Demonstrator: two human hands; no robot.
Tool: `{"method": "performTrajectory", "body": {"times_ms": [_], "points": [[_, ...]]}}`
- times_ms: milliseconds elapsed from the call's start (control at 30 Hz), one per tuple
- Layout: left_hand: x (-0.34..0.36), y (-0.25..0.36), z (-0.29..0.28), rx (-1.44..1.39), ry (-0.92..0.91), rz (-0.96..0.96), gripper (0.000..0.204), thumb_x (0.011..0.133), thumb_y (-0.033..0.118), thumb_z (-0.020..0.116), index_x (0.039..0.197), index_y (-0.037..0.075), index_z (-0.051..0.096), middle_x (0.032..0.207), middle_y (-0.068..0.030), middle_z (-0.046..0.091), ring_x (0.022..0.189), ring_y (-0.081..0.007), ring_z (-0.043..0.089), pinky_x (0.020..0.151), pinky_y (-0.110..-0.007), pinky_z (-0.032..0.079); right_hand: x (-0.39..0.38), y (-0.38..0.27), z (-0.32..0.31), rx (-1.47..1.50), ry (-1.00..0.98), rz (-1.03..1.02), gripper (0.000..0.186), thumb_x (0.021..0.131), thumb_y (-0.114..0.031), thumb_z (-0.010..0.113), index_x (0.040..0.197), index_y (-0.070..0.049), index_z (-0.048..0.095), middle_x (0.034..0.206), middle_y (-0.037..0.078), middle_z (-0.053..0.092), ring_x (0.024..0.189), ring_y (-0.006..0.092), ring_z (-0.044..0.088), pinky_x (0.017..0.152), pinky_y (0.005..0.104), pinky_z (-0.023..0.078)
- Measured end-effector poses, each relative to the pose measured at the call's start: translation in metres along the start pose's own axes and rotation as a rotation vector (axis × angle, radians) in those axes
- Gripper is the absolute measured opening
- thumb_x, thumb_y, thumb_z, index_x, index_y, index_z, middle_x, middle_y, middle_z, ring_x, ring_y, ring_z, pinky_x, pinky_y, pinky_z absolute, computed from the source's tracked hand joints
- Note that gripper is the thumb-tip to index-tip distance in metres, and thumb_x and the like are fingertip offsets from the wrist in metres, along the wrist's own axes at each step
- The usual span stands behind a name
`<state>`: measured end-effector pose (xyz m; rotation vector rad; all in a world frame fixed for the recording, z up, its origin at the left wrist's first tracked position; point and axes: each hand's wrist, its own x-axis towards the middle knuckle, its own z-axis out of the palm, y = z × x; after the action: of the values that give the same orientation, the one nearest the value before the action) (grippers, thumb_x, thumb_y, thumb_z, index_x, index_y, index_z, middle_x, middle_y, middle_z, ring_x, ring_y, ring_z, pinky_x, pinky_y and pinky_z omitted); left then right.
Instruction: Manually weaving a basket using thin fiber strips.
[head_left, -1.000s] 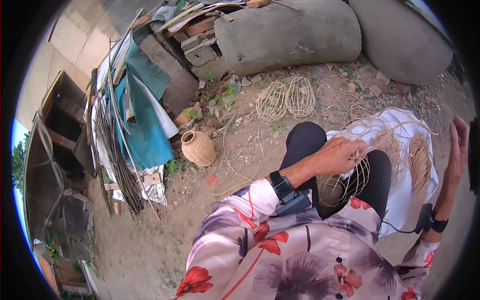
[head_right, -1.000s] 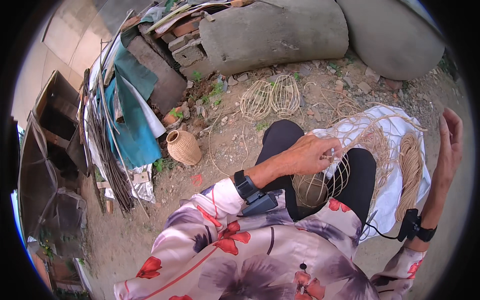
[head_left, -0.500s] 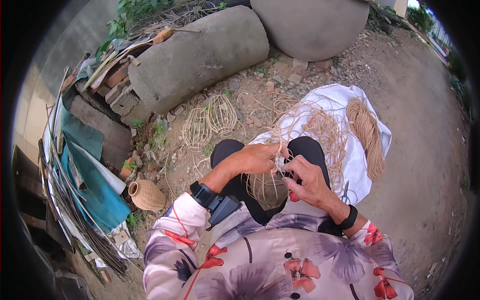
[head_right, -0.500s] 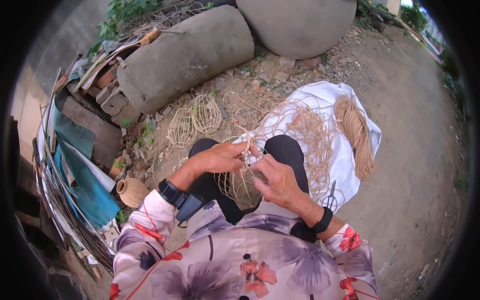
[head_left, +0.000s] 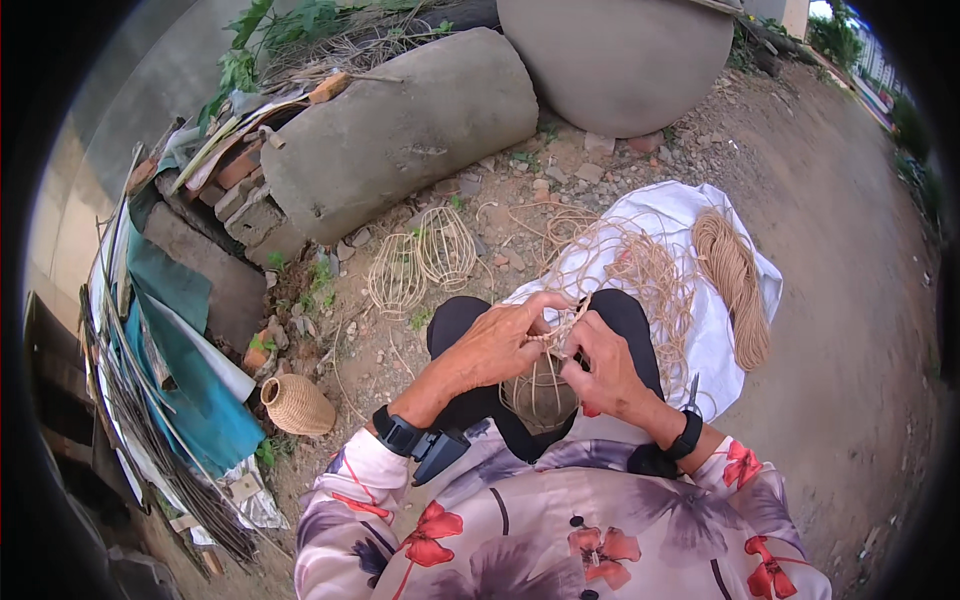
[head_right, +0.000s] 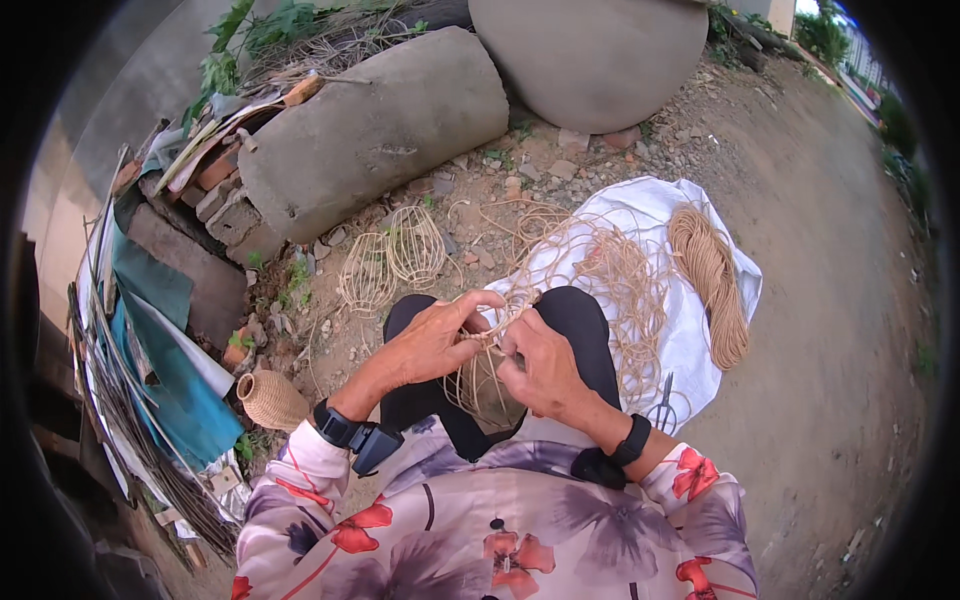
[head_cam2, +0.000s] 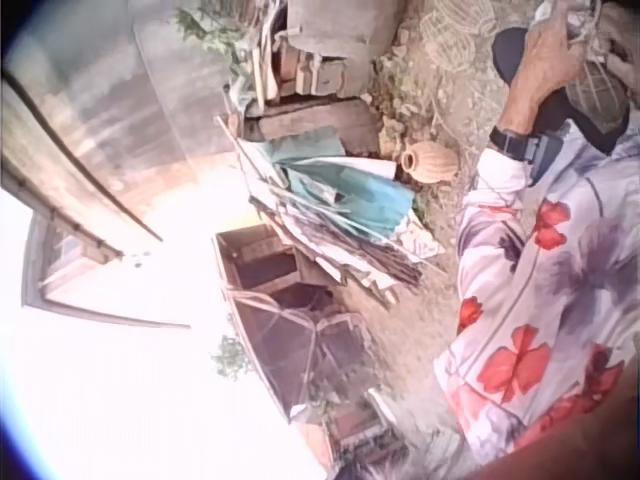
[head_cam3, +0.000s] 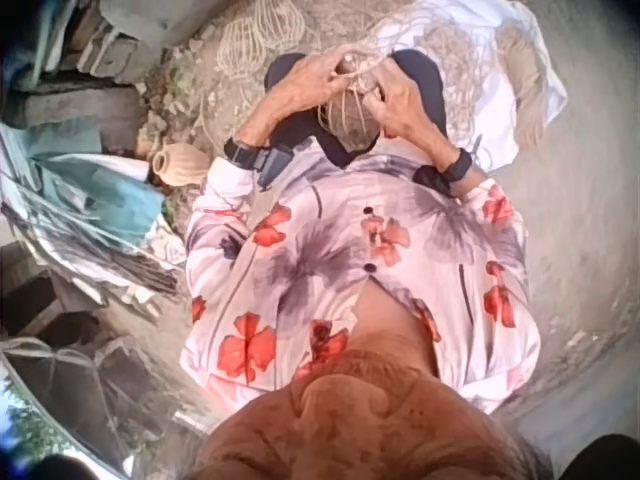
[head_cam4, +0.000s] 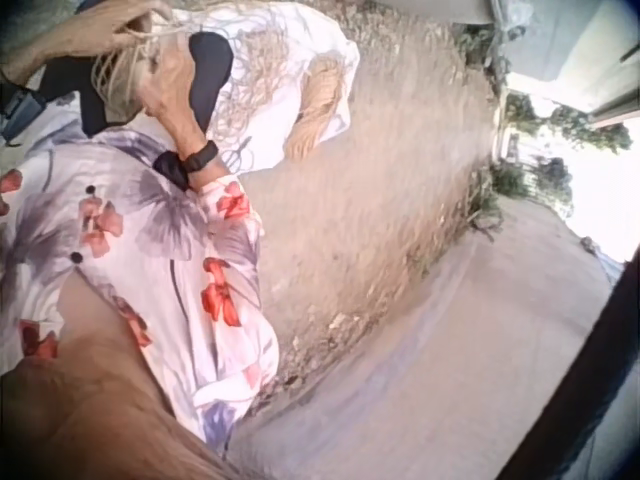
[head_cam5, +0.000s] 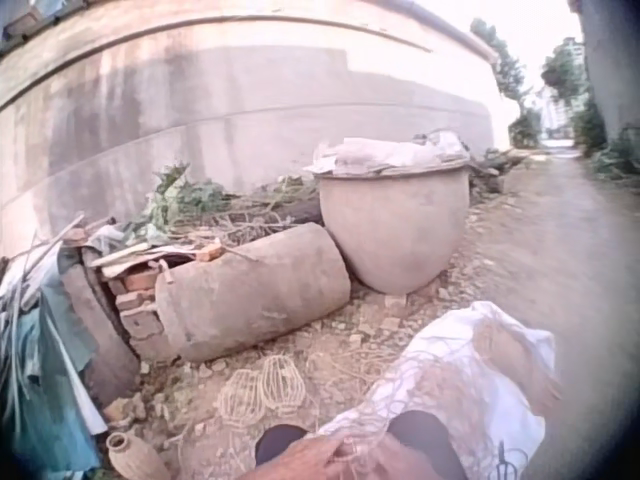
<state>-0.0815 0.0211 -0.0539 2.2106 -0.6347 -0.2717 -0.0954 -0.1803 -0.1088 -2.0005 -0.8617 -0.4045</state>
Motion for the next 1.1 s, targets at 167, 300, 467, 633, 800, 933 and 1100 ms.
{"method": "performTrajectory", "body": {"times_ms": [167,300,467,633,800,933,1100], "points": [[-0.014,-0.007,0.005,0.19,0.127,0.106,0.022,0.079,0.01,0.066,0.099,0.005,0.059,0.087,-0.0115,0.062,0.089,-0.0304,0.059,0.088,-0.038,0.044,-0.001,-0.006,0.004,0.387,-0.078,0.45,0.012,0.08,-0.002,0.06,0.086,-0.002,0.05,0.071,0.009,0.053,0.058,0.0157,0.053,0.053,0.0322,0.042],[-0.016,-0.013,0.01,0.252,0.139,0.124,0.02,0.079,0.01,0.067,0.097,0.005,0.059,0.088,-0.0124,0.062,0.088,-0.0313,0.058,0.087,-0.04,0.043,-0.004,-0.012,-0.003,0.664,-0.008,0.618,0.01,0.087,-0.009,0.06,0.087,-0.002,0.052,0.066,0.008,0.056,0.056,0.0123,0.053,0.05,0.0314,0.042],[-0.014,-0.018,0.014,0.231,0.182,0.192,0.019,0.08,0.011,0.068,0.097,0.005,0.061,0.086,-0.0109,0.062,0.085,-0.0303,0.058,0.088,-0.04,0.041,-0.022,-0.016,-0.023,0.475,-0.381,0.498,0.024,0.099,-0.021,0.055,0.085,-0.002,0.059,0.064,0.0,0.052,0.061,0.0063,0.051,0.056,0.0243,0.043],[-0.014,-0.019,0.012,0.164,0.142,0.142,0.017,0.08,0.013,0.069,0.094,0.005,0.063,0.081,-0.0078,0.06,0.081,-0.0268,0.056,0.089,-0.037,0.041,-0.015,-0.027,-0.021,0.509,-0.356,0.425,0.027,0.099,-0.022,0.054,0.083,-0.001,0.061,0.063,0.002,0.052,0.061,0.0062,0.047,0.056,0.0263,0.041],[-0.014,-0.014,0.011,0.086,0.184,0.086,0.016,0.08,0.015,0.068,0.091,0.005,0.063,0.079,-0.0071,0.058,0.079,-0.024,0.055,0.086,-0.035,0.041,-0.01,-0.041,-0.058,0.38,-0.537,0.23,0.019,0.091,-0.017,0.064,0.081,-0.001,0.063,0.076,0.004,0.06,0.06,0.0157,0.05,0.059,0.0312,0.041],[-0.013,-0.01,0.017,0.028,0.25,0.014,0.016,0.081,0.019,0.064,0.084,0.004,0.061,0.073,-0.0058,0.06,0.072,-0.0238,0.057,0.093,-0.038,0.039,-0.012,-0.055,-0.082,0.136,-0.243,-0.183,0.016,0.087,-0.018,0.067,0.078,-0.005,0.063,0.069,0.007,0.057,0.058,0.0279,0.049,0.064,0.0392,0.041],[-0.01,-0.013,0.022,0.056,0.266,0.002,0.015,0.083,0.02,0.063,0.083,0.004,0.06,0.07,-0.0064,0.059,0.071,-0.0237,0.057,0.098,-0.039,0.036,-0.022,-0.074,-0.122,0.443,-0.353,0.053,0.016,0.09,-0.017,0.065,0.079,-0.005,0.064,0.065,0.005,0.059,0.055,0.024,0.055,0.057,0.0349,0.041]]}}
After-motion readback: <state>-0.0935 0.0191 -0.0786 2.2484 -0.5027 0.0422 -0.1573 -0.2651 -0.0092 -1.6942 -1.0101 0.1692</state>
